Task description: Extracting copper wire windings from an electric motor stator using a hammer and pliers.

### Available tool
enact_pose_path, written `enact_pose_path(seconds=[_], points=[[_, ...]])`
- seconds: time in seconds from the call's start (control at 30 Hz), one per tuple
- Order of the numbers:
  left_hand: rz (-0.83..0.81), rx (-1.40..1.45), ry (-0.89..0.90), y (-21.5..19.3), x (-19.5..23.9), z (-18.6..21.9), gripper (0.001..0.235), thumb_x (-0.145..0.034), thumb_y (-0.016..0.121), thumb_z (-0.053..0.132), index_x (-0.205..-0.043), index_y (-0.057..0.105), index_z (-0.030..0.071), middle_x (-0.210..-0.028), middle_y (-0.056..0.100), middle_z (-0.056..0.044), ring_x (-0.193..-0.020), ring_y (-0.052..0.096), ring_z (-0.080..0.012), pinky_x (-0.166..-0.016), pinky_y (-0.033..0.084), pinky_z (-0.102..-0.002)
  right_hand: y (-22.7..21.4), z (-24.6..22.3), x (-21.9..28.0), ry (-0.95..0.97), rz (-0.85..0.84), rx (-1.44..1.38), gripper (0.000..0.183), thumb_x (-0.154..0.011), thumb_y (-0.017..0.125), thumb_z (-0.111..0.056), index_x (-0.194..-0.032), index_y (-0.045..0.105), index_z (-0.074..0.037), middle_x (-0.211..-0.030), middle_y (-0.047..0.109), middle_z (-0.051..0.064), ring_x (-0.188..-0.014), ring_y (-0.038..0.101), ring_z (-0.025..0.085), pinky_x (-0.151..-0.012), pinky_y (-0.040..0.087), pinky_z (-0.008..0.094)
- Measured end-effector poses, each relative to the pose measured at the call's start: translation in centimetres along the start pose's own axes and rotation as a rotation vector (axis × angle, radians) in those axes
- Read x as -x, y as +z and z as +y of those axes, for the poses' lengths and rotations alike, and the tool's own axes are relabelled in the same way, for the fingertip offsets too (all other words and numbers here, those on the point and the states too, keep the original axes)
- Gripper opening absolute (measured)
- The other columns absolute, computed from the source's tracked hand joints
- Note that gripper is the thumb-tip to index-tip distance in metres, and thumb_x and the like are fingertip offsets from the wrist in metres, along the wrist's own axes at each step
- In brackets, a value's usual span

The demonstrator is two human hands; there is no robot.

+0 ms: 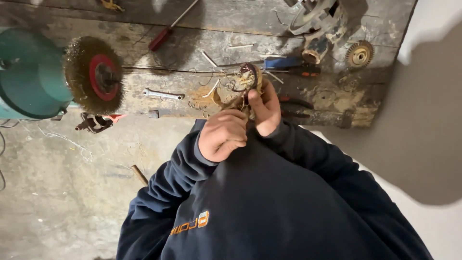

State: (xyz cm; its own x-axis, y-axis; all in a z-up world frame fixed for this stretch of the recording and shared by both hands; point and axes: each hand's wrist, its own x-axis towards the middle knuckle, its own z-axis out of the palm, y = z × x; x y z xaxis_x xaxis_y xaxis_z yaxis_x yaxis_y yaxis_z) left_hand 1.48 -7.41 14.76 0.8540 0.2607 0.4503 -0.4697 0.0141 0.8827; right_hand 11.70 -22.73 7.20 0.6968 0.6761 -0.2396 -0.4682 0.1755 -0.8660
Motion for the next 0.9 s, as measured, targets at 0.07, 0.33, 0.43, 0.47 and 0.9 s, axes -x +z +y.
enact_pose_path(seconds=[0.07,0.33,0.43,0.47,0.9], points=[[-0.161,-0.127,0.122,-0.2,0.0,-0.2,0.012,-0.106,0.063,0.015,-0.099,0.058,0.006,-0.089,0.066,-0.009,-0.087,0.067,-0.0314,-0.098,0.054,-0.048,0.2,-0.1,0.2,-0.022,0.030,0.037,0.033,-0.111,0.057,-0.022,-0.135,0.049,-0.002,-0.117,0.063,0.005,-0.103,0.057,0.010,-0.092,0.050,0.028],[0.312,0.474,-0.095,0.4,3.9,-1.7,0.016,-0.114,0.061,0.032,-0.119,0.058,0.017,-0.092,0.065,0.004,-0.077,0.060,-0.0082,-0.095,0.051,-0.037,0.3,-3.0,-0.3,-0.257,-0.089,0.352,0.039,-0.109,0.063,-0.031,-0.135,0.049,-0.004,-0.107,0.062,0.003,-0.093,0.059,0.010,-0.086,0.051,0.027],[0.334,0.416,-0.304,-0.7,1.8,0.4,0.040,-0.107,0.051,0.042,-0.134,0.046,0.012,-0.122,0.064,-0.008,-0.119,0.060,-0.0226,-0.109,0.046,-0.042,-0.3,-1.8,-0.6,-0.156,-0.026,0.165,0.044,-0.107,0.065,-0.032,-0.136,0.048,-0.003,-0.108,0.066,0.004,-0.096,0.063,0.012,-0.088,0.053,0.029],[0.338,0.417,-0.307,-0.9,2.8,-0.3,0.040,-0.107,0.051,0.042,-0.134,0.046,0.012,-0.122,0.064,-0.008,-0.119,0.060,-0.0226,-0.109,0.046,-0.042,-0.4,-1.6,-0.4,-0.150,-0.026,0.165,0.044,-0.107,0.065,-0.032,-0.136,0.048,-0.003,-0.108,0.066,0.004,-0.096,0.063,0.012,-0.088,0.053,0.029],[0.006,-0.221,-0.638,-1.6,2.9,-0.9,0.033,-0.093,0.077,0.032,-0.110,0.068,0.006,-0.083,0.069,-0.011,-0.072,0.065,-0.0183,-0.070,0.052,-0.031,-0.1,-3.0,-1.0,-0.068,-0.233,0.306,0.035,-0.101,0.071,-0.018,-0.127,0.052,-0.003,-0.119,0.066,0.006,-0.103,0.065,0.012,-0.093,0.053,0.029]])
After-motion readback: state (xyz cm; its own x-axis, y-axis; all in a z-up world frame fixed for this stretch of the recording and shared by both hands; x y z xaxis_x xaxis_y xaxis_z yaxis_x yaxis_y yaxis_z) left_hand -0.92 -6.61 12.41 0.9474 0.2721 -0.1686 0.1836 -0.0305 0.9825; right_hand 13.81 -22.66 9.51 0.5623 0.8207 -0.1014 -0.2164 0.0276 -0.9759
